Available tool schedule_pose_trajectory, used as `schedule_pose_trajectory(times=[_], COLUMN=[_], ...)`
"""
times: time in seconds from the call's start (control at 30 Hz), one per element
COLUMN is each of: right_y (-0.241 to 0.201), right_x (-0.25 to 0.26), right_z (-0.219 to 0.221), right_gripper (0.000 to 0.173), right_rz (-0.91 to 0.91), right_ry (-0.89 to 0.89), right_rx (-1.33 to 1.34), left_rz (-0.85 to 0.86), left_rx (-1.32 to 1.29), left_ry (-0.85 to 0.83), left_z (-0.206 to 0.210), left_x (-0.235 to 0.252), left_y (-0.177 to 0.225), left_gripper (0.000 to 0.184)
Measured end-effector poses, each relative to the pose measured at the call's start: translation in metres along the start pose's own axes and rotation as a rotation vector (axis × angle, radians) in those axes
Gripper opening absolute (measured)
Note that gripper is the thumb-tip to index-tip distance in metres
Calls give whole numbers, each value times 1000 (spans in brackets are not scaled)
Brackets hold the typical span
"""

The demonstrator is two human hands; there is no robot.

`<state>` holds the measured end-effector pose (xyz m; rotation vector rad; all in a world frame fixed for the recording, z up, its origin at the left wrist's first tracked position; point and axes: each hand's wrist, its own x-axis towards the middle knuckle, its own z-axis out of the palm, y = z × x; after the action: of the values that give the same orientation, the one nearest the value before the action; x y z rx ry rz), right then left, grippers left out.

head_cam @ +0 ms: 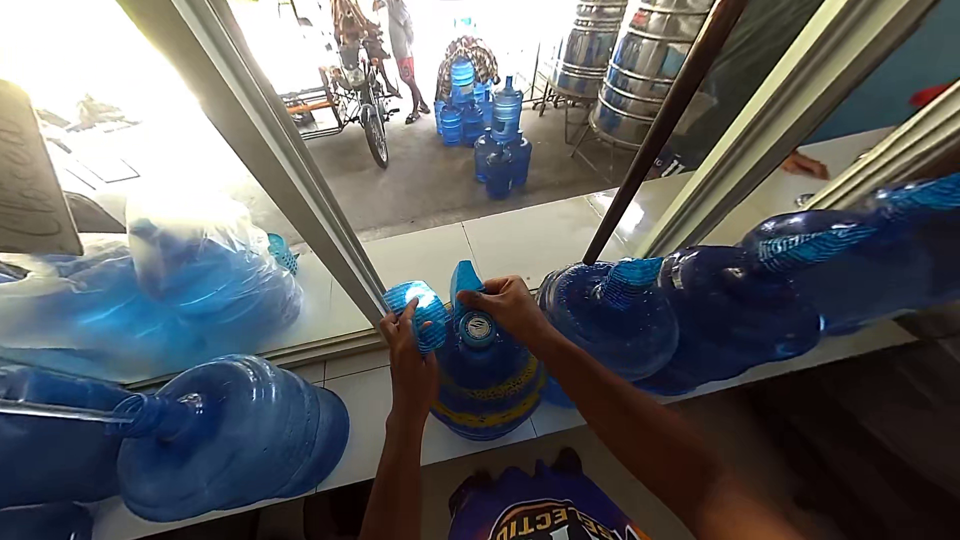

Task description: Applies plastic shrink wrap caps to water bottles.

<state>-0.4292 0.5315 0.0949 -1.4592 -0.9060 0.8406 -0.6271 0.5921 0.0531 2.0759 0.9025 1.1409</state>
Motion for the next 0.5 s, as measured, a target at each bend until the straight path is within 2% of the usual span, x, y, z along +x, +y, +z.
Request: schedule_pose_trajectory(times=[0.1,0.23,0.37,0.5], right_y=[-15,-15,-4,-2], right_x=[-11,-28,-41,-42], right_z=[-1,-10,-10,-9], right_gripper=[38,45,36,35], right_rz=[13,-100,-125,-51], right_ry=[8,88,119,38], right_rx=[7,-163,-283,-193], left_rz=[-45,-87,-54,-207], left_rx=[-34,-156,-289,-575], left_ry=[-45,-112,-304,-500], left_z=[6,15,17,11], left_x=[-2,-1,9,21], left_y=[-1,-2,-6,-3], left_gripper=[54,60,52,48])
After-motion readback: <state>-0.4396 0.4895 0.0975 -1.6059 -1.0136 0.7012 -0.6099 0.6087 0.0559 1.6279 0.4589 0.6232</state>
